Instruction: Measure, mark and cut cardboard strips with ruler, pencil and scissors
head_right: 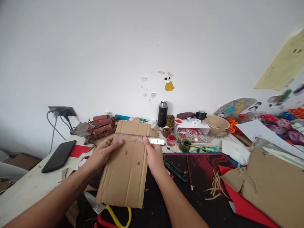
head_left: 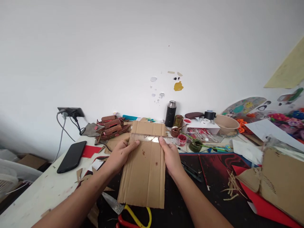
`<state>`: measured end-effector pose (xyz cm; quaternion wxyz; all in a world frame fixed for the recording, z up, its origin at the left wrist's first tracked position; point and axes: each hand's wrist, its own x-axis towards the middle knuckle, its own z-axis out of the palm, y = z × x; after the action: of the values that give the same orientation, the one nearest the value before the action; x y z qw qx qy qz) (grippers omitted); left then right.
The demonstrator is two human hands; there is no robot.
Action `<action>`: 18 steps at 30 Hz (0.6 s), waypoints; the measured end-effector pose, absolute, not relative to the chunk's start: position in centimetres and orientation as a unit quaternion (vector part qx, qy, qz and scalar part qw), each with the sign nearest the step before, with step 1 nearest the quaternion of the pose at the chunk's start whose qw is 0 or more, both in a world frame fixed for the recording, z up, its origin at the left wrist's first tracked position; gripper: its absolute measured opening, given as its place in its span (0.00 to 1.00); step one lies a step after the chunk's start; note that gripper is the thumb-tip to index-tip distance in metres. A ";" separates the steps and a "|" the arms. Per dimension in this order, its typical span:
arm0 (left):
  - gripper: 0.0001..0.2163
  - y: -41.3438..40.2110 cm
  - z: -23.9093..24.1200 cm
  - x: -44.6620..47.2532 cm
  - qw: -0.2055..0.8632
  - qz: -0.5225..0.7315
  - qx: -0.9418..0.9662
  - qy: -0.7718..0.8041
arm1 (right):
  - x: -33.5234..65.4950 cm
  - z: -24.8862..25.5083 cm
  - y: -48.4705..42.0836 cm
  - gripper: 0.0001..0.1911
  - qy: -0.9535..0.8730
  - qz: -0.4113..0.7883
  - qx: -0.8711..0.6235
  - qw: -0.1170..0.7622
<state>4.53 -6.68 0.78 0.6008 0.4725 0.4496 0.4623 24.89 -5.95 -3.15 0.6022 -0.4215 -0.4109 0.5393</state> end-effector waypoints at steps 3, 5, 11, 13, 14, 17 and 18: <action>0.33 -6.6 0.9 4.2 0.597 0.450 0.487 0.452 | 24.8 -3.1 -6.0 0.31 -0.403 0.540 -0.422 0.607; 0.34 -6.3 1.3 3.7 0.591 0.442 0.501 0.451 | 24.7 -3.1 -6.0 0.31 -0.392 0.540 -0.421 0.614; 0.38 -5.0 3.6 0.2 0.569 0.415 0.544 0.455 | 24.9 -2.8 -5.7 0.38 -0.385 0.560 -0.408 0.610; 0.34 -4.7 4.4 -1.0 0.572 0.373 0.566 0.461 | 25.0 -2.6 -5.6 0.37 -0.384 0.561 -0.393 0.619; 0.31 -4.7 4.8 -1.5 0.572 0.352 0.578 0.463 | 25.1 -2.5 -5.5 0.37 -0.385 0.561 -0.390 0.621; 0.25 -4.9 5.5 -2.2 0.565 0.315 0.608 0.461 | 25.2 -2.7 -5.4 0.37 -0.402 0.555 -0.397 0.611; 0.24 -5.0 5.6 -2.2 0.564 0.308 0.615 0.457 | 25.3 -2.7 -5.4 0.37 -0.410 0.552 -0.401 0.605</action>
<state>-2.20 -5.04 5.58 0.5643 0.6150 0.4567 0.3078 25.28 -5.39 -2.74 0.6048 -0.4009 -0.4103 0.5525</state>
